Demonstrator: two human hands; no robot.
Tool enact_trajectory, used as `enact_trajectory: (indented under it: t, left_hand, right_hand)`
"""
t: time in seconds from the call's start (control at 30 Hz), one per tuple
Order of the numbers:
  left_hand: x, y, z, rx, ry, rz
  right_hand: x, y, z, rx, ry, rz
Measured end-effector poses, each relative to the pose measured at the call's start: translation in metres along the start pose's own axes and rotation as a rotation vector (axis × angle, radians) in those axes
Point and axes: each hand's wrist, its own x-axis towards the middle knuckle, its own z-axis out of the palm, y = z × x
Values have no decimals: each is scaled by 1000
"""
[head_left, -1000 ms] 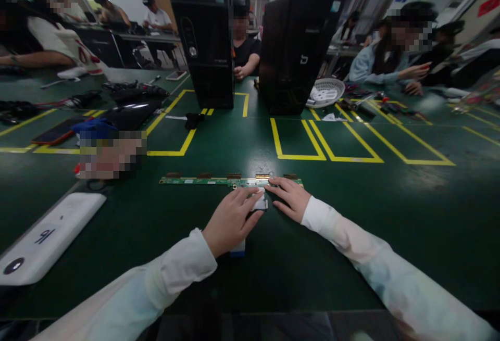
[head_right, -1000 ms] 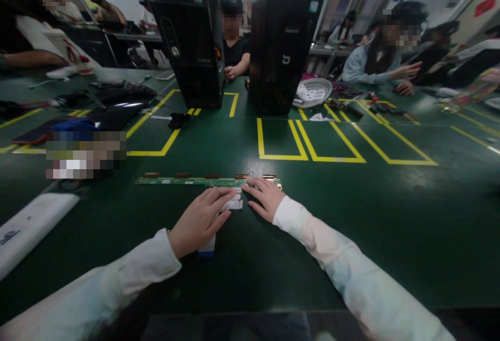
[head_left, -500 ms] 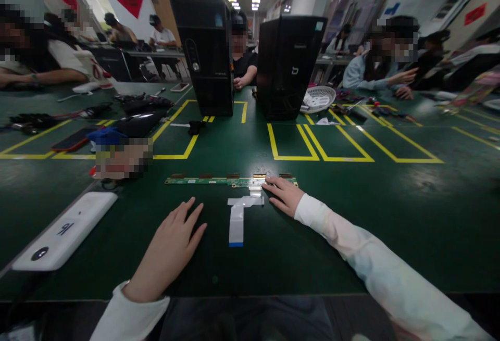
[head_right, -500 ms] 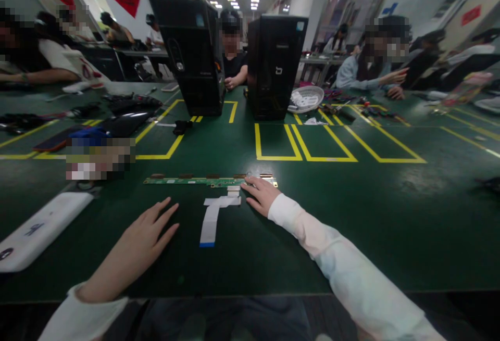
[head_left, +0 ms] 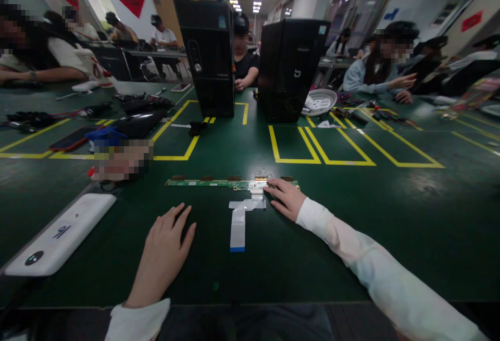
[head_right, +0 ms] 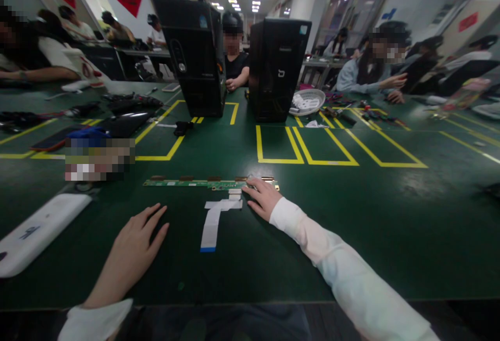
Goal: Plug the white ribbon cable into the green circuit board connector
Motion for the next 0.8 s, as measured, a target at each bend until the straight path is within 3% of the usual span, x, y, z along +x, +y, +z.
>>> enact_trajectory:
  t: [0.2, 0.6, 0.8]
  left_hand:
    - [-1, 0, 1, 19, -19, 8]
    - [-1, 0, -1, 4, -32, -8]
    - [-2, 0, 0, 2, 8, 0]
  right_hand:
    - [13, -15, 0, 5, 94, -82]
    - [13, -27, -1, -66, -119, 21]
    - [-2, -29, -8, -90, -164, 63]
